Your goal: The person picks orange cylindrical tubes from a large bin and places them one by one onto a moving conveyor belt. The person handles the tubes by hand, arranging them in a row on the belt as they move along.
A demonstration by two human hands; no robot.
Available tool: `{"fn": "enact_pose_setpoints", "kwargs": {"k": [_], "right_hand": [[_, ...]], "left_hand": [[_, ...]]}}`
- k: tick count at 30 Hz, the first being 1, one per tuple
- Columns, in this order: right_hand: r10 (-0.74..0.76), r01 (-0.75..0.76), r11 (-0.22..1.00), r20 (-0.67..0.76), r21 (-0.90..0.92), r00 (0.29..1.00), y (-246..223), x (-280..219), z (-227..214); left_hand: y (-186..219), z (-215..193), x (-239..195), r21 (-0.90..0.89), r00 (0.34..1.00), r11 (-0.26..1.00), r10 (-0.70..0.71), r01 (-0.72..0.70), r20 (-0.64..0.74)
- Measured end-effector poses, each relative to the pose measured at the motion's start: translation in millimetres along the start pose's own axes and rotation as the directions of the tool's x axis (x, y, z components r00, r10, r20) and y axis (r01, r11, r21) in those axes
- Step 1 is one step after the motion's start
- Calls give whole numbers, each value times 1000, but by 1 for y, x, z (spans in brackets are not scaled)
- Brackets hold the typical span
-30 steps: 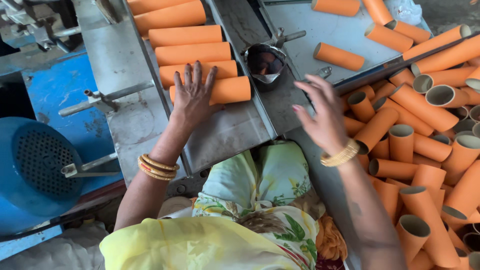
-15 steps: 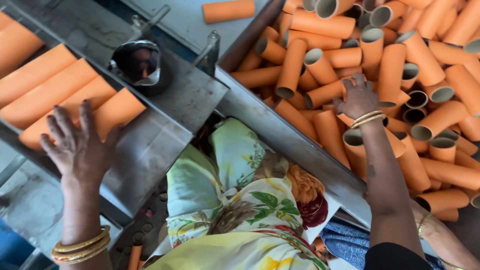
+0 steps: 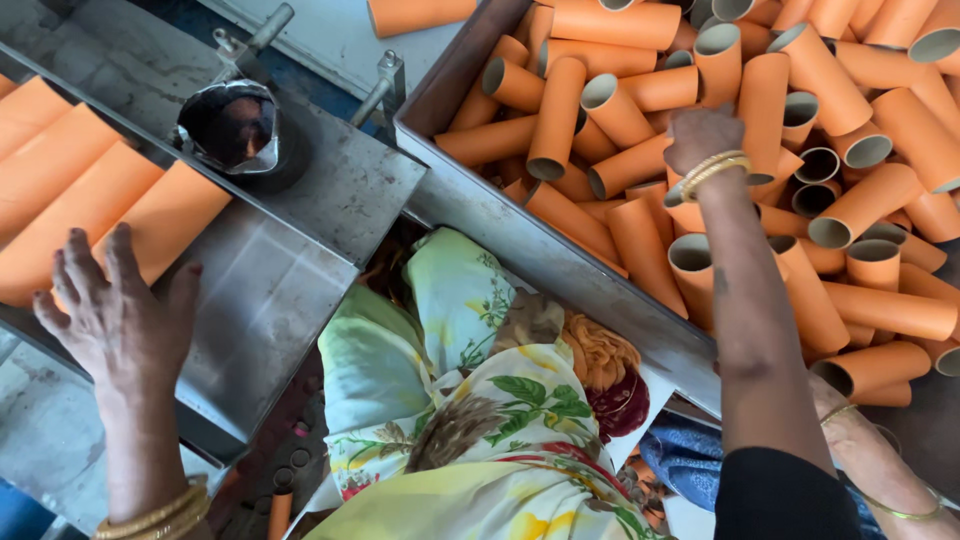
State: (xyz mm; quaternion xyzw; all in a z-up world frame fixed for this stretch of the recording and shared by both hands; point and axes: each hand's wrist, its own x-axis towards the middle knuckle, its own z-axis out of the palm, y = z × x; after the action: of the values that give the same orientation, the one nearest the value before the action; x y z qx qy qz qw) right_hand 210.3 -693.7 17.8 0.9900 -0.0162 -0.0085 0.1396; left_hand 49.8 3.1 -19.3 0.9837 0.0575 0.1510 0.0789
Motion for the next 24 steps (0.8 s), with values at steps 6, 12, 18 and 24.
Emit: {"fn": "enact_pose_setpoints", "kwargs": {"k": [6,12,18,24], "right_hand": [[-163,256,963,-563,90,810,-25,-93,-137],[-263,678,566,-676,470,689,-129,-159,-229],[-539,751,299,-545,589,642,-173,-145,-187],[-194,180,980,185,87,963,-77,-37,-79]], "left_hand": [[103,-54,0,-250,967,937,256,-245,10],[219,-82,-1,-577,856,650,478,-495,-195],[210,-73,1,-644,889,671,456,-367,-31],[100,-63,15,-296,972,926,229,-235,-56]]}}
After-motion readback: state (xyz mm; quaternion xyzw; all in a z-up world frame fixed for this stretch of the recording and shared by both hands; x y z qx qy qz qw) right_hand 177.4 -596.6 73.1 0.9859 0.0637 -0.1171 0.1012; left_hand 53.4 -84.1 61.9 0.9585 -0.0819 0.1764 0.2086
